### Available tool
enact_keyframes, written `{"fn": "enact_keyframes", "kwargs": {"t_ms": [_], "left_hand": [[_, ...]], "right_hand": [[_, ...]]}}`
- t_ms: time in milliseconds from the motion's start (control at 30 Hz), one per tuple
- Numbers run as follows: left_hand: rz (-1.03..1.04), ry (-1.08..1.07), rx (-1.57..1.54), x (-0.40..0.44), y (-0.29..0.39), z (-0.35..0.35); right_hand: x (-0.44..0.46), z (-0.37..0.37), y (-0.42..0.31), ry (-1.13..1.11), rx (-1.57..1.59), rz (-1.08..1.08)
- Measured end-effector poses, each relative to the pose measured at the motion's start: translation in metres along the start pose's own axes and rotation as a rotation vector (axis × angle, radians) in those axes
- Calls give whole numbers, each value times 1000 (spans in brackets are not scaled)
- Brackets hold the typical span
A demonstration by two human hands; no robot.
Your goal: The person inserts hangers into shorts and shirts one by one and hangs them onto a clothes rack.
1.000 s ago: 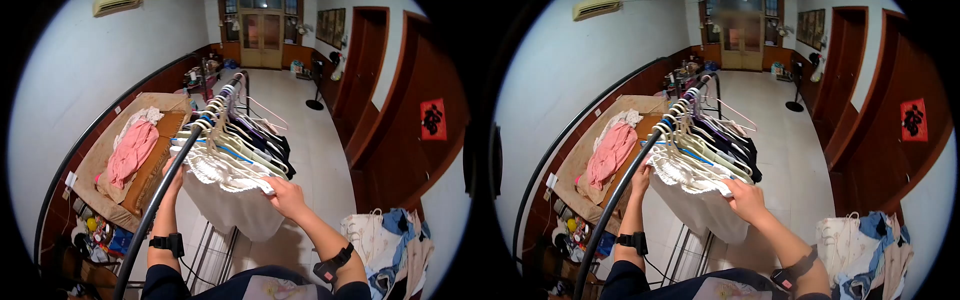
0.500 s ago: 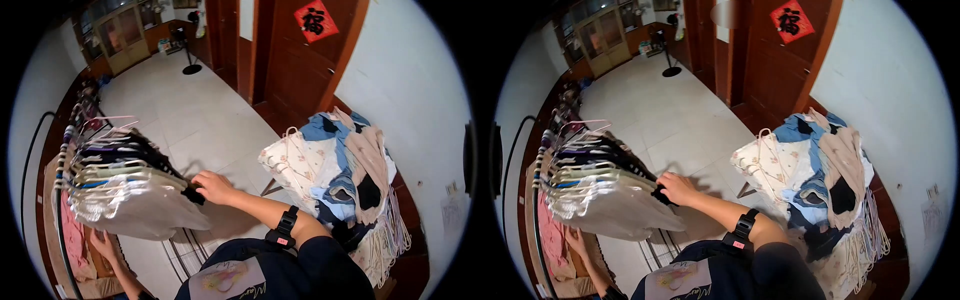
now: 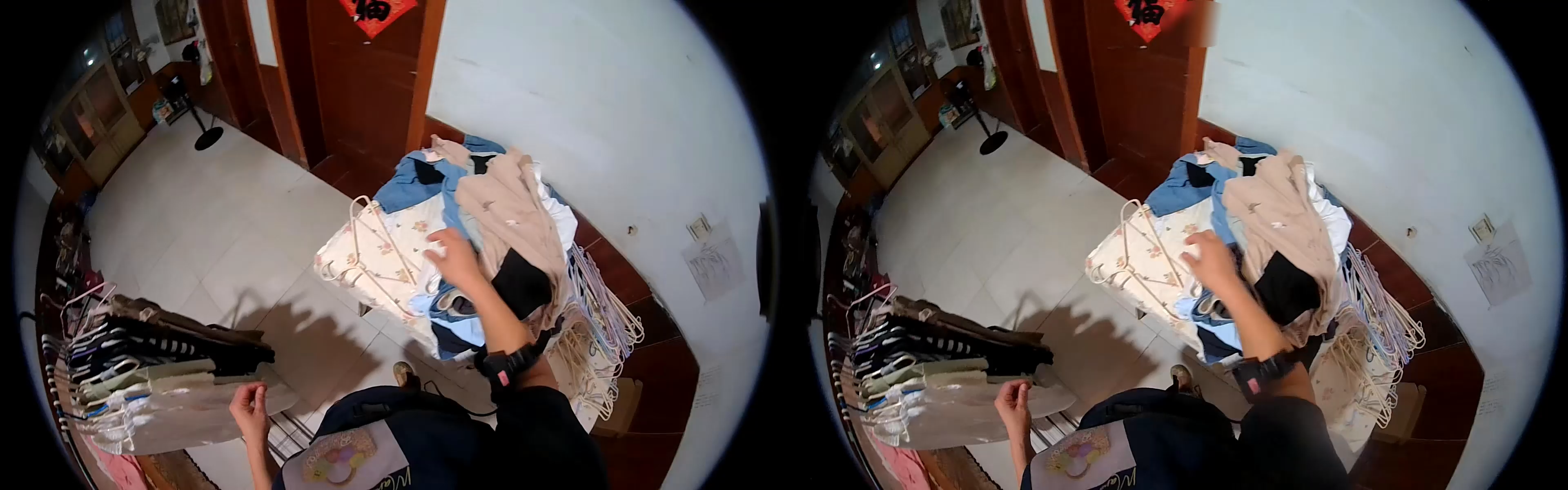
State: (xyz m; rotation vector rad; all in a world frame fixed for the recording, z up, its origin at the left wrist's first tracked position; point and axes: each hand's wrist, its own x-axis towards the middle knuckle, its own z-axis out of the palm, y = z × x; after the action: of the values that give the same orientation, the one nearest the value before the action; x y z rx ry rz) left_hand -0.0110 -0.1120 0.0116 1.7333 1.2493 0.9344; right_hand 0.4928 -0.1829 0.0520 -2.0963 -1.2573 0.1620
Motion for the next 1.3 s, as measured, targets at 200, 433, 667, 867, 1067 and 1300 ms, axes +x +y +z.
{"fn": "enact_keyframes", "kwargs": {"t_ms": [200,433,667,867,1067,1300], "left_hand": [[59,-157,42,27,48,89],[129,-325,81,44,99,157],[167,-414,92,47,108,170],[157,-459,126,57,103,159],[188,-498,63,55,103,160],[156,-540,49,50,86,141]], "right_hand": [[-37,-118,114,394,-525,123],[-69,-133,202,236,-444,268],[-67,-146,158,131,-443,393],[-59,-134,183,264,-343,70],[-60,-98,90,-113,-381,312],[-44,-196,122,145,1200,521]]}}
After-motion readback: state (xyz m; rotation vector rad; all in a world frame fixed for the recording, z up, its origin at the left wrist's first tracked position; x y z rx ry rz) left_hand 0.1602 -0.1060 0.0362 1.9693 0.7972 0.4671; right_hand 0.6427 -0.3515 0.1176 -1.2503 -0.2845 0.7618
